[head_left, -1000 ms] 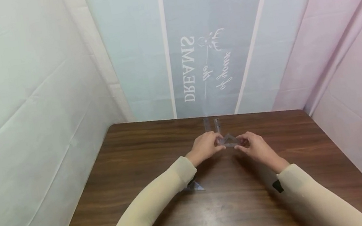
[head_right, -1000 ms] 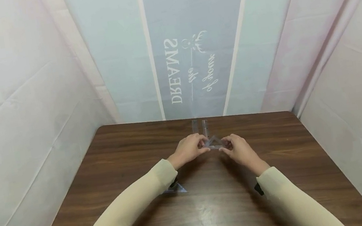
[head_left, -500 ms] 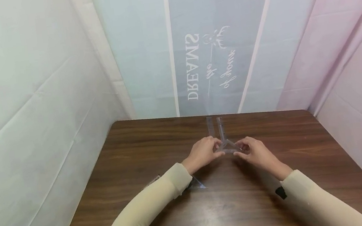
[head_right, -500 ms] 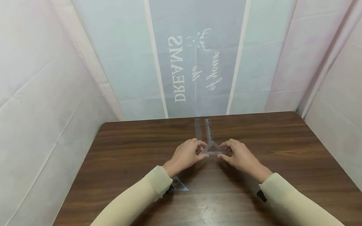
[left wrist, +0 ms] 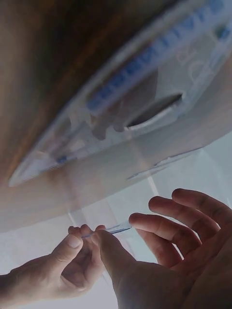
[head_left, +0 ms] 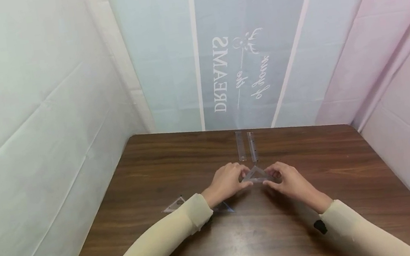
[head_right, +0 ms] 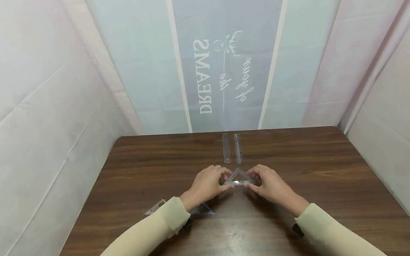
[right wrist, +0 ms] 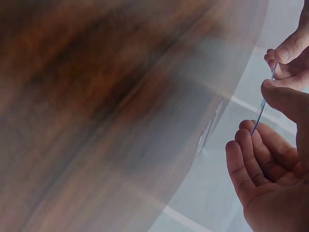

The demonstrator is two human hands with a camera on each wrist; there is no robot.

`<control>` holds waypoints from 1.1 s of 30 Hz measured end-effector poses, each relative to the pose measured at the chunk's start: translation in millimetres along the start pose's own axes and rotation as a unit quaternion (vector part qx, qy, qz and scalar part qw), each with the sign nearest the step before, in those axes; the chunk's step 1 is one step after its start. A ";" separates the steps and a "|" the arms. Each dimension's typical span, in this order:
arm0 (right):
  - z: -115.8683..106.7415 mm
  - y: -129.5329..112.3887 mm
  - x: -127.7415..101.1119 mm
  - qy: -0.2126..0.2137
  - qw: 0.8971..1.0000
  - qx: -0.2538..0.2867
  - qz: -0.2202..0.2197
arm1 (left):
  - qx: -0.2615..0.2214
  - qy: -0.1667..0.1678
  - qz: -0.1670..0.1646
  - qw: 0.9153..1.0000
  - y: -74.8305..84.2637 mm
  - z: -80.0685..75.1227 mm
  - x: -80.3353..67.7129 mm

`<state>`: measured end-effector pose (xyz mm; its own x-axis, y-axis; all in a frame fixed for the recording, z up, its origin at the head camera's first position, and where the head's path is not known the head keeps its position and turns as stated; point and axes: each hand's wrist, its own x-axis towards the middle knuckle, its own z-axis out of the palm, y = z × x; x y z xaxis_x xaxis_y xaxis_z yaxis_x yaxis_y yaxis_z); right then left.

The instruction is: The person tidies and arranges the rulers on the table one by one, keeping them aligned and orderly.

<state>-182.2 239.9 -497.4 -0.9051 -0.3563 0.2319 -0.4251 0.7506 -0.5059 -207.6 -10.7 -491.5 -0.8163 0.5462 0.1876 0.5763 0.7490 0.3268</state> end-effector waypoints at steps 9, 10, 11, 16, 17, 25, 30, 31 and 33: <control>8.1 -5.5 -8.7 -0.008 1.000 -0.003 -0.006 | 0.034 -0.001 0.014 0.999 -1.8 3.4 -12.8; 8.6 -6.1 -9.7 -0.010 1.000 -0.003 -0.007 | 0.036 0.000 0.015 0.999 -1.6 3.5 -14.3; 9.0 -6.8 -10.7 -0.012 1.000 -0.003 -0.008 | 0.038 0.000 0.017 0.999 -1.4 3.6 -15.7; 10.2 -10.9 -15.5 -0.023 1.000 0.003 -0.008 | 0.052 -0.002 0.026 0.998 0.6 4.0 -22.3; 10.6 -11.8 -16.4 -0.026 1.000 0.006 -0.006 | 0.057 -0.002 0.028 0.998 1.1 4.2 -23.5; 13.6 -15.3 -22.8 -0.032 0.999 0.011 -0.002 | 0.072 -0.008 0.034 0.997 5.0 6.5 -32.1; 16.5 -14.1 -26.8 -0.034 0.999 0.009 -0.014 | 0.086 -0.013 0.040 0.995 7.4 8.3 -36.1; 16.8 -13.9 -27.5 -0.035 0.999 0.009 -0.016 | 0.088 -0.014 0.042 0.995 7.8 8.5 -36.8; 17.3 -13.9 -28.9 -0.038 0.999 0.008 -0.019 | 0.094 -0.016 0.045 0.994 8.5 8.7 -38.0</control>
<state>-150.0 230.1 -511.5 -0.8852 -0.4259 0.1869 -0.4579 0.7271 -0.5115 -171.3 -21.9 -503.9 -0.7616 0.6233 0.1774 0.6460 0.7520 0.1311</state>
